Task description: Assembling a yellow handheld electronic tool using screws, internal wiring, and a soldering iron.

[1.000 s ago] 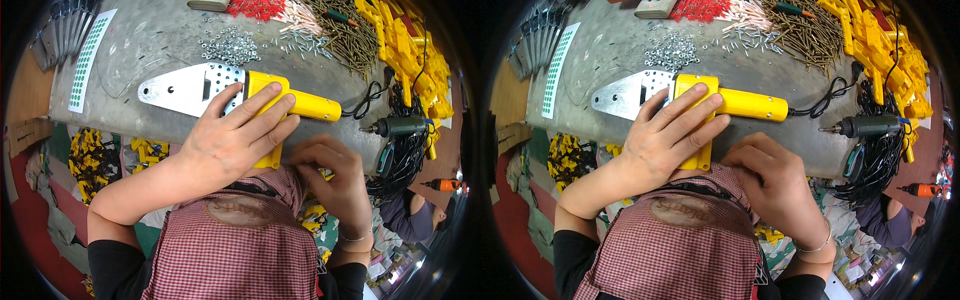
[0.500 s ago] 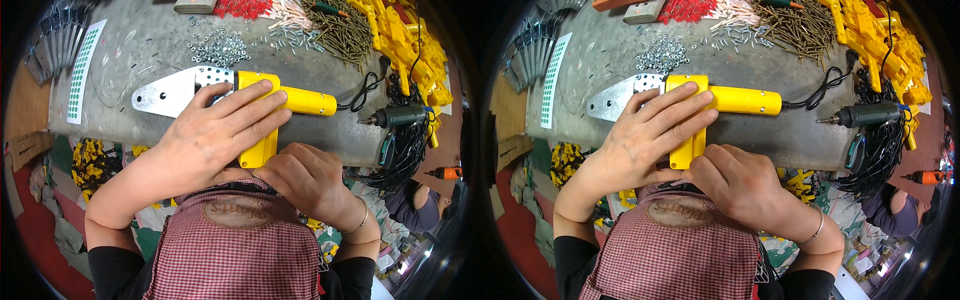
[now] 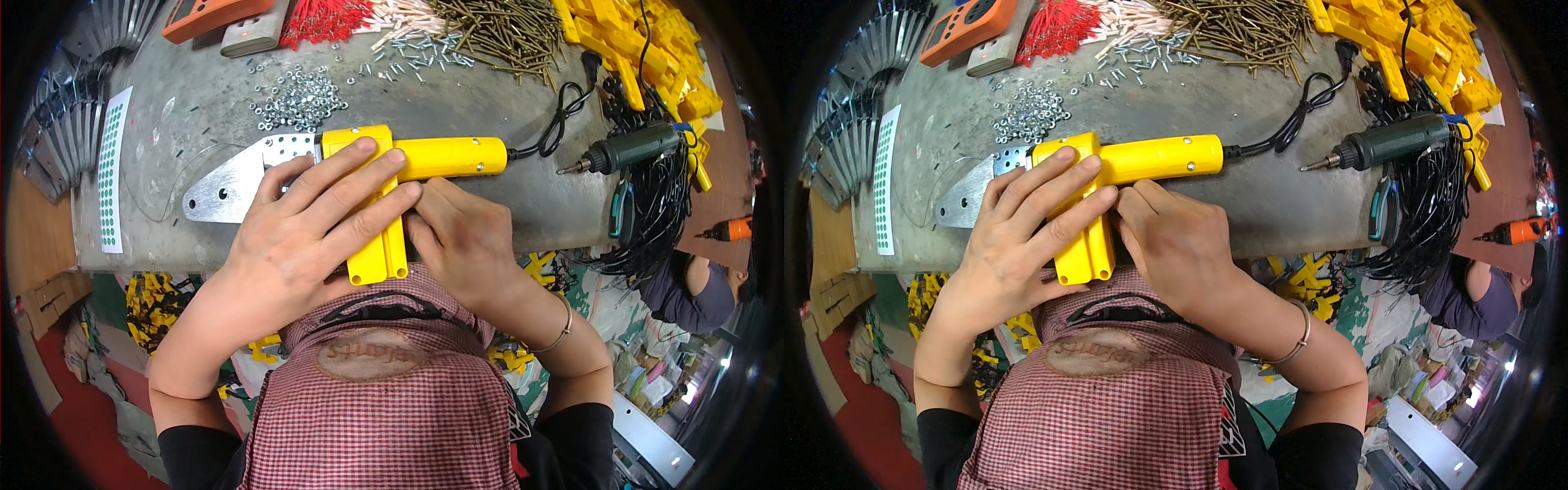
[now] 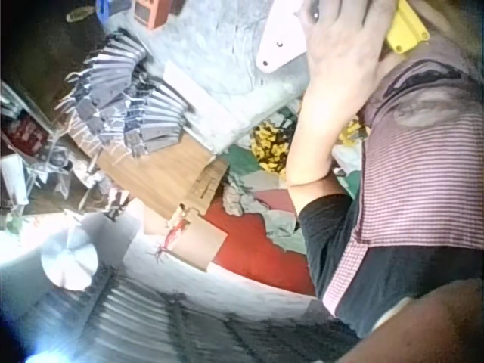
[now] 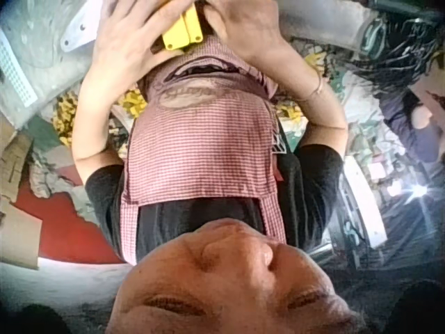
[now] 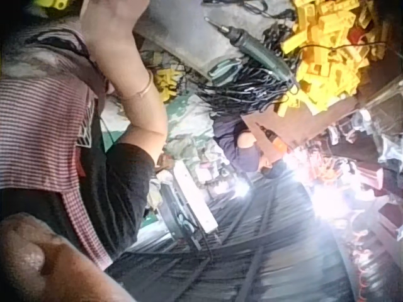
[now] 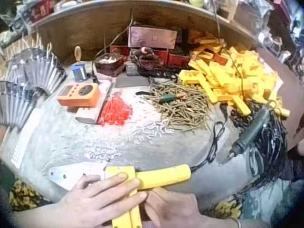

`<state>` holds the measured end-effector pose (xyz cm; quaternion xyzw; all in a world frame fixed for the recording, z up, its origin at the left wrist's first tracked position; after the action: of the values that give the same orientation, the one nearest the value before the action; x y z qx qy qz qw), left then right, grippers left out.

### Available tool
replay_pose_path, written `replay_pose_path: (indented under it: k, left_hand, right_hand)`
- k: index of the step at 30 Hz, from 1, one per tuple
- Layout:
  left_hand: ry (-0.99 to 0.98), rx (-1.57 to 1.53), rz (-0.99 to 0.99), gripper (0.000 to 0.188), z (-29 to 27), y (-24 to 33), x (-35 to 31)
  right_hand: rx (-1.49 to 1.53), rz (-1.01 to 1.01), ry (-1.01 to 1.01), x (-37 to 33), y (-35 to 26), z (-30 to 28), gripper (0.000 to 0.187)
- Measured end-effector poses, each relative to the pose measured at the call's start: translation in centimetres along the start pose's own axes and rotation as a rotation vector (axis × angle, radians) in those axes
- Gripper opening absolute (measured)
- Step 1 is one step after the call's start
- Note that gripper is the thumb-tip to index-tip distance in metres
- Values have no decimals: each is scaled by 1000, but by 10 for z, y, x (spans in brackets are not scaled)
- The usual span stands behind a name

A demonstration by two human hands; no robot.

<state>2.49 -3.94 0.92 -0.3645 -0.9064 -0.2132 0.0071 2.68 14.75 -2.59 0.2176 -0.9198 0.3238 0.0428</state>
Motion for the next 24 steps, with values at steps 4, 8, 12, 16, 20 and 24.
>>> replay_pose_path:
  k: [4, 8, 12, 16, 20, 24]
  left_hand:
    - [-2, -11, -16, 81, -1, -3, -2]
    - [-22, -117, -10, 84, -7, -6, -1]
    - [-30, -118, 28, 83, -11, -9, -1]
    - [-53, -123, 26, 87, -8, -9, -3]
    - [-37, -156, 39, 88, -13, -8, -4]
    - [-69, -164, 45, 95, -17, -10, 3]
  right_hand:
    - [80, 0, 14, 2, -3, -7, 11]
    - [94, -297, 137, 2, -33, -38, 12]
    - [-35, -462, -21, 9, -59, -32, 15]
    - [-20, -543, -49, 6, -53, -17, 14]
    - [-30, -579, -55, -6, -43, -23, 32]
    - [-29, -509, -73, -14, -29, -30, 37]
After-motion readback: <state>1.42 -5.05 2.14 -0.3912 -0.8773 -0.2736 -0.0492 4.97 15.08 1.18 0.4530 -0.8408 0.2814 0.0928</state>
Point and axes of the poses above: each hand's wrist, its own x-axis towards the middle knuckle, its own z-axis out of the palm, y = z × x, the point moved 2 cm from there along x, towards the middle knuckle, and after that the axes turned 4 degrees about y, right-handed, at the moved point
